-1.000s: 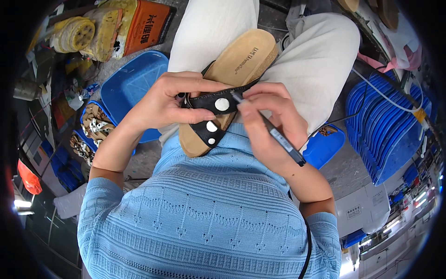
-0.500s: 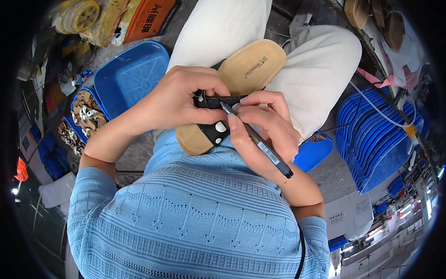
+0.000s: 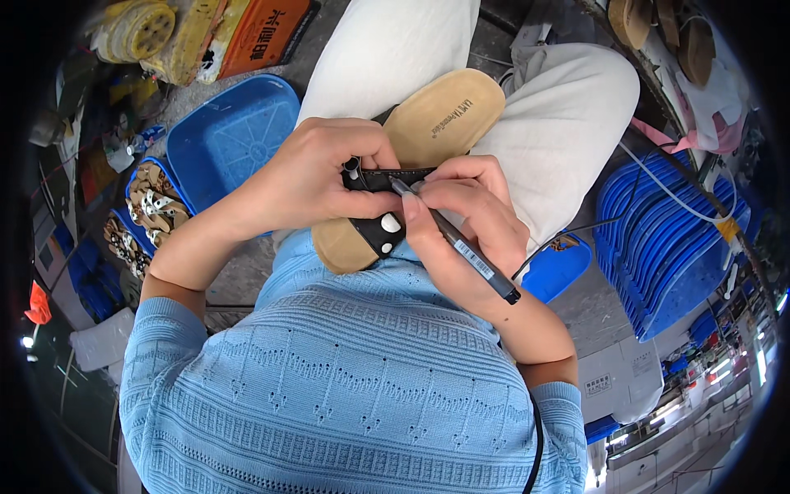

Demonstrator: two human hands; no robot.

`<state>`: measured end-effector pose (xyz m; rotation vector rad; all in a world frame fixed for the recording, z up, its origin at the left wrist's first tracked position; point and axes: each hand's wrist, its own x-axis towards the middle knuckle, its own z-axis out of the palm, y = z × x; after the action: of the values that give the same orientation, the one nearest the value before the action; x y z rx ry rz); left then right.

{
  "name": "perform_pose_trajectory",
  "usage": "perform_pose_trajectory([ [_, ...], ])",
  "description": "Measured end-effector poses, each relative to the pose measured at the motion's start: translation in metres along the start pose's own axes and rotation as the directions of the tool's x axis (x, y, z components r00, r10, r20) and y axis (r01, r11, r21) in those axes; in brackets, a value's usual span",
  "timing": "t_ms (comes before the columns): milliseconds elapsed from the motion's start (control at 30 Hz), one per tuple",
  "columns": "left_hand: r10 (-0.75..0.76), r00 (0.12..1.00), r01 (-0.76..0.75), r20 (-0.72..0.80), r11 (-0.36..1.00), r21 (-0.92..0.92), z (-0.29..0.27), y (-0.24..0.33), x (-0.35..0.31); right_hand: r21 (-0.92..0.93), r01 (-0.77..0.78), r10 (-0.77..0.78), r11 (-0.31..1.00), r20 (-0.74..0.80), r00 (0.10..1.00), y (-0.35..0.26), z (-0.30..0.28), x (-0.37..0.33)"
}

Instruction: The person burns thread ends along a sandal strap using a heated pen tool, then picks up, rotates, and places sandals into plastic bins by hand.

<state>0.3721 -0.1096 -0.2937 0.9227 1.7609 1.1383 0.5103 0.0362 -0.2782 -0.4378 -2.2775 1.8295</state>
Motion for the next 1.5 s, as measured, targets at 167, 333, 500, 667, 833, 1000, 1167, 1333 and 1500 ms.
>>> perform_pose_trajectory([
  [167,0.003,1.000,-0.003,0.013,1.000,0.000,-0.001,0.001,0.001,-0.072,0.112,-0.109,0.991,0.040,0.993,0.000,0.000,0.005],
  [333,0.019,1.000,-0.019,-0.006,1.000,-0.009,0.000,0.000,0.001,-0.001,-0.020,0.020,1.000,-0.011,1.000,0.000,-0.001,0.001],
  [500,0.021,1.000,-0.021,-0.008,1.000,-0.001,0.000,0.000,0.001,-0.013,0.047,-0.047,0.999,0.033,0.998,0.004,-0.003,0.002],
  [667,0.041,0.999,-0.041,-0.005,0.999,0.002,0.001,-0.004,0.001,0.153,-0.043,0.057,0.987,-0.087,0.995,0.002,-0.006,-0.002],
  [833,0.067,0.998,-0.067,-0.010,0.998,0.012,0.001,-0.003,0.001,0.032,0.053,-0.052,0.998,-0.033,0.998,0.011,-0.007,-0.003],
  [1000,0.049,0.999,-0.049,0.009,0.999,-0.005,0.002,-0.003,0.001,-0.006,0.040,-0.040,0.999,-0.019,0.999,0.002,-0.008,0.001],
  [1167,0.029,0.999,-0.028,0.016,0.999,-0.042,0.000,-0.001,0.001,0.143,0.022,-0.013,0.989,-0.060,0.998,0.005,-0.006,-0.003],
  [1333,0.025,0.999,-0.024,0.026,0.999,-0.031,0.000,-0.003,0.001,0.068,-0.018,0.017,0.997,0.021,1.000,0.002,-0.010,-0.003],
  [1500,0.039,0.999,-0.039,0.003,0.999,-0.036,0.001,-0.004,0.001,0.188,-0.017,0.042,0.982,-0.133,0.990,0.010,-0.003,-0.007],
])
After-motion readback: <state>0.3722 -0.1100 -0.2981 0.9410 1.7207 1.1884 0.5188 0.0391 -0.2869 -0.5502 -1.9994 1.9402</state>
